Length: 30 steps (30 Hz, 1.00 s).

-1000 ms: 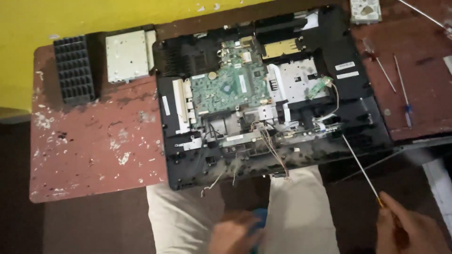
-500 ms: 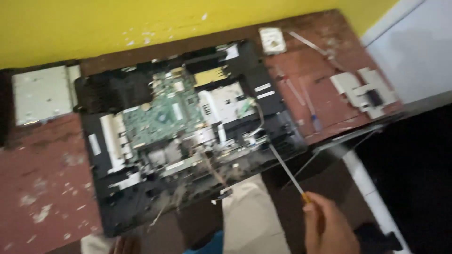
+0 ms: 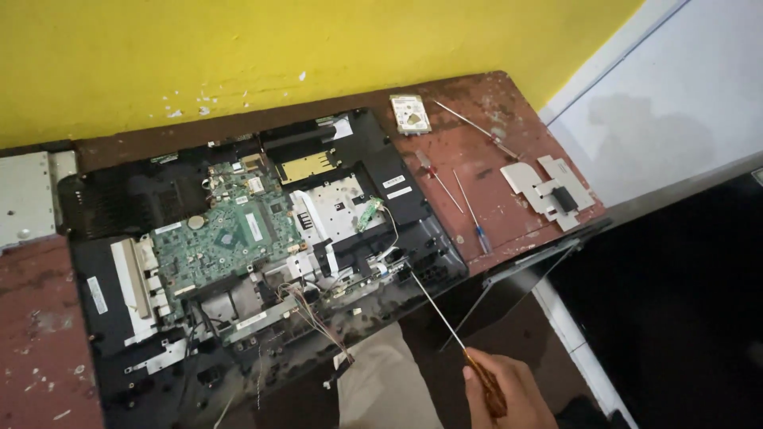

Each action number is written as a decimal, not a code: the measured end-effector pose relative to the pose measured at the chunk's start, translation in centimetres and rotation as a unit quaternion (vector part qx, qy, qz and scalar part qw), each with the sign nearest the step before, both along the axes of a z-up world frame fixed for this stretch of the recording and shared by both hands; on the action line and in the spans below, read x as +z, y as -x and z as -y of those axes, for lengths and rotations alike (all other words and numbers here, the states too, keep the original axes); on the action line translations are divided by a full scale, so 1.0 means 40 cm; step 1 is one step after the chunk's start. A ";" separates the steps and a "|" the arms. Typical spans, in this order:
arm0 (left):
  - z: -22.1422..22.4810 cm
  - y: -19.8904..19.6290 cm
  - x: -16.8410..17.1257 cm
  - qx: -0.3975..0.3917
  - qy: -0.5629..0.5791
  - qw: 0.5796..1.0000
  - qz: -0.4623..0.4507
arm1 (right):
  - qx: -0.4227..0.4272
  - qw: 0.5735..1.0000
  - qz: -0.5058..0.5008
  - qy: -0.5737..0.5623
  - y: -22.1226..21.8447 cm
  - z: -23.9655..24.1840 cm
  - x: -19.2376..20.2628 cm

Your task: Disassembling a laptop to inspect and remove internal components like the motherboard and wiring.

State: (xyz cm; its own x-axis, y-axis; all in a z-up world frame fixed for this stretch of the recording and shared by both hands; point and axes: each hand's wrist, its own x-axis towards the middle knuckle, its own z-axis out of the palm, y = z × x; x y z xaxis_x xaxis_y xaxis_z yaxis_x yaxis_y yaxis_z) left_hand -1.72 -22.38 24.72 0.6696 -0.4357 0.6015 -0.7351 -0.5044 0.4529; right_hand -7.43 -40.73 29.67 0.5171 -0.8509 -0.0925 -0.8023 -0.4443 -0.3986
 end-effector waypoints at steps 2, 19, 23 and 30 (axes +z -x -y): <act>0.073 -0.026 0.030 -0.021 0.012 0.999 -0.030 | 0.034 0.998 0.043 0.041 0.008 0.022 -0.013; 0.222 -0.153 -0.117 -0.014 -0.132 0.986 -0.100 | -0.006 0.986 -0.134 -0.096 0.085 0.207 -0.291; 0.221 -0.153 -0.126 -0.008 -0.117 0.991 -0.072 | 0.157 0.982 0.055 0.087 0.046 0.159 -0.185; 0.220 -0.157 -0.117 -0.022 -0.103 0.988 -0.109 | 0.046 0.999 0.007 -0.011 0.073 0.184 -0.247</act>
State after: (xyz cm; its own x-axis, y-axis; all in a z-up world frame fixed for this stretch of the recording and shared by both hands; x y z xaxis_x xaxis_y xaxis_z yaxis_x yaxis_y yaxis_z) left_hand 4.57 -31.16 20.06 0.7513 -0.5655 0.3402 -0.6545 -0.5722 0.4942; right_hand -10.35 -48.11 19.81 0.5941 -0.7978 -0.1029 -0.7528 -0.5063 -0.4206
